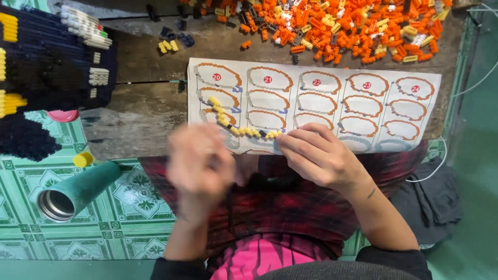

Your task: Assembling small interlocking plastic blocks into a chain following a printed guide.

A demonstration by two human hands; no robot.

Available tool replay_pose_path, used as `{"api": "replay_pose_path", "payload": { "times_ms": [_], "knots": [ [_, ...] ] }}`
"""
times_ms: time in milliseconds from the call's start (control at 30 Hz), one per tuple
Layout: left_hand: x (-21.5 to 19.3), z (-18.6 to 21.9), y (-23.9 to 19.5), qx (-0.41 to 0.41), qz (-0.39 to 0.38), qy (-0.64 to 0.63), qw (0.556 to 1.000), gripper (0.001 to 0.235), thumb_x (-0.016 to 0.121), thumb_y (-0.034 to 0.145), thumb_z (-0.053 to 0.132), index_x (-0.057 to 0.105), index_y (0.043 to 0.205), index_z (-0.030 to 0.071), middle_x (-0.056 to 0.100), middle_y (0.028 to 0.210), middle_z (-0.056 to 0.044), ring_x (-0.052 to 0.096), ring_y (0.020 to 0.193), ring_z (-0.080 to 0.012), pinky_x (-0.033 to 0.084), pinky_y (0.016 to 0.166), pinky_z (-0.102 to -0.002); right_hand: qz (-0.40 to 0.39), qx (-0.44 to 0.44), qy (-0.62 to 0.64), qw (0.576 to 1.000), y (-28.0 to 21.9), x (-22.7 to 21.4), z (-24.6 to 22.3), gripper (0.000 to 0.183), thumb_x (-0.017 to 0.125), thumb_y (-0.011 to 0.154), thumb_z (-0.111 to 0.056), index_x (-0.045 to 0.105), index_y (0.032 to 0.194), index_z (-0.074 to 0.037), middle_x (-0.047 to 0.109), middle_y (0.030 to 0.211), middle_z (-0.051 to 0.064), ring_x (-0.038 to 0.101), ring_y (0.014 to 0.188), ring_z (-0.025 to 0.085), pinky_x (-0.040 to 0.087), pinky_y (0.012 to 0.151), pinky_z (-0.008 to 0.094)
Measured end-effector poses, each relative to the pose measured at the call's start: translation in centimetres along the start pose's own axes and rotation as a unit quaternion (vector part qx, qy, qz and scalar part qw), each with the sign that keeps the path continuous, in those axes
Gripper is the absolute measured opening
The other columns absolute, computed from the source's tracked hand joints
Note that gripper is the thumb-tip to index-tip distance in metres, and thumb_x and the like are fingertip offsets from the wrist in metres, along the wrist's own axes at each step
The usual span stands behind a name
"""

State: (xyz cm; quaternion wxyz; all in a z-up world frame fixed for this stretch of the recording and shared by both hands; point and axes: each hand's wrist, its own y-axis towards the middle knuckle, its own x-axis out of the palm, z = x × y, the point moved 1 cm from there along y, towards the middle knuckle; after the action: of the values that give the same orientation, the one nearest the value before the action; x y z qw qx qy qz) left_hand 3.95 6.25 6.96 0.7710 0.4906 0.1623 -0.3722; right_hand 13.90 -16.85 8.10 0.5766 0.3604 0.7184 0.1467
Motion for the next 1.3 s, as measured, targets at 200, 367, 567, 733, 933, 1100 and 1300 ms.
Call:
{"api": "replay_pose_path", "payload": {
  "times_ms": [200, 367, 567, 733, 933, 1100, 1300],
  "knots": [
    [0.3, -6.2, 9.0, -0.040, -0.149, 0.053, 0.987, 0.026, 0.071, 0.114, -0.019, 0.071, 0.139, -0.015, 0.070, 0.138, -0.031, 0.080, 0.113, -0.0423, 0.074, 0.092, -0.043, -0.120, -0.001, 0.039, 0.992, 0.4, -2.1, -0.1, 0.012, 0.068, 0.113, 0.000, 0.078, 0.113, 0.007, 0.079, 0.129, 0.022, 0.078, 0.109, 0.031, 0.063, 0.102, 0.047],
    [1.9, -7.8, 10.1, -0.057, -0.153, 0.127, 0.978, 0.022, 0.086, 0.108, -0.012, 0.079, 0.128, -0.014, 0.071, 0.120, -0.024, 0.080, 0.101, -0.0394, 0.068, 0.084, -0.047, -0.137, 0.001, 0.049, 0.989, -0.3, -2.6, -0.3, 0.016, 0.063, 0.114, 0.002, 0.078, 0.117, 0.008, 0.077, 0.132, 0.025, 0.078, 0.116, 0.037, 0.065, 0.108, 0.051],
    [0.8, -7.2, 10.0, -0.048, -0.148, 0.078, 0.985, 0.017, 0.082, 0.109, -0.020, 0.077, 0.124, -0.014, 0.070, 0.116, -0.026, 0.076, 0.095, -0.0413, 0.061, 0.079, -0.049, -0.139, 0.022, 0.074, 0.987, -1.0, -2.6, -0.5, 0.015, 0.066, 0.113, 0.000, 0.075, 0.119, 0.009, 0.075, 0.132, 0.028, 0.077, 0.120, 0.042, 0.066, 0.111, 0.056],
    [-3.5, -1.1, 6.8, -0.017, -0.162, 0.033, 0.986, 0.010, 0.065, 0.128, -0.007, 0.072, 0.123, -0.011, 0.074, 0.117, -0.023, 0.064, 0.091, -0.0346, 0.052, 0.079, -0.047, -0.114, 0.036, 0.115, 0.986, -0.8, -3.3, -0.6, 0.014, 0.068, 0.110, 0.003, 0.073, 0.117, 0.014, 0.074, 0.126, 0.031, 0.077, 0.119, 0.048, 0.068, 0.110, 0.059],
    [-3.0, 3.0, 1.8, -0.128, -0.358, -0.334, 0.862, 0.012, 0.074, 0.109, 0.008, 0.074, 0.118, 0.000, 0.081, 0.111, -0.011, 0.078, 0.099, -0.0242, 0.062, 0.095, -0.035, -0.087, 0.057, 0.201, 0.974, -1.1, -4.1, -2.4, 0.019, 0.068, 0.110, -0.003, 0.076, 0.121, 0.010, 0.076, 0.122, 0.031, 0.079, 0.107, 0.045, 0.073, 0.099, 0.055],
    [-1.7, 4.7, -0.3, -0.146, -0.368, -0.437, 0.808, 0.018, 0.071, 0.111, 0.012, 0.072, 0.116, -0.004, 0.078, 0.109, -0.019, 0.078, 0.095, -0.0297, 0.063, 0.086, -0.037, -0.079, 0.062, 0.247, 0.964, -2.0, -3.2, -3.2, 0.020, 0.071, 0.109, 0.004, 0.073, 0.125, 0.016, 0.070, 0.127, 0.031, 0.077, 0.104, 0.045, 0.074, 0.093, 0.052],
    [-1.5, 5.0, 0.7, -0.056, -0.313, -0.326, 0.890, 0.018, 0.074, 0.111, 0.013, 0.073, 0.120, -0.003, 0.081, 0.111, -0.017, 0.080, 0.096, -0.0297, 0.065, 0.088, -0.038, -0.056, 0.090, 0.222, 0.969, -1.7, -4.1, -3.0, 0.014, 0.072, 0.106, -0.002, 0.075, 0.104, 0.012, 0.078, 0.118, 0.031, 0.082, 0.093, 0.040, 0.074, 0.085, 0.046]
  ]
}}
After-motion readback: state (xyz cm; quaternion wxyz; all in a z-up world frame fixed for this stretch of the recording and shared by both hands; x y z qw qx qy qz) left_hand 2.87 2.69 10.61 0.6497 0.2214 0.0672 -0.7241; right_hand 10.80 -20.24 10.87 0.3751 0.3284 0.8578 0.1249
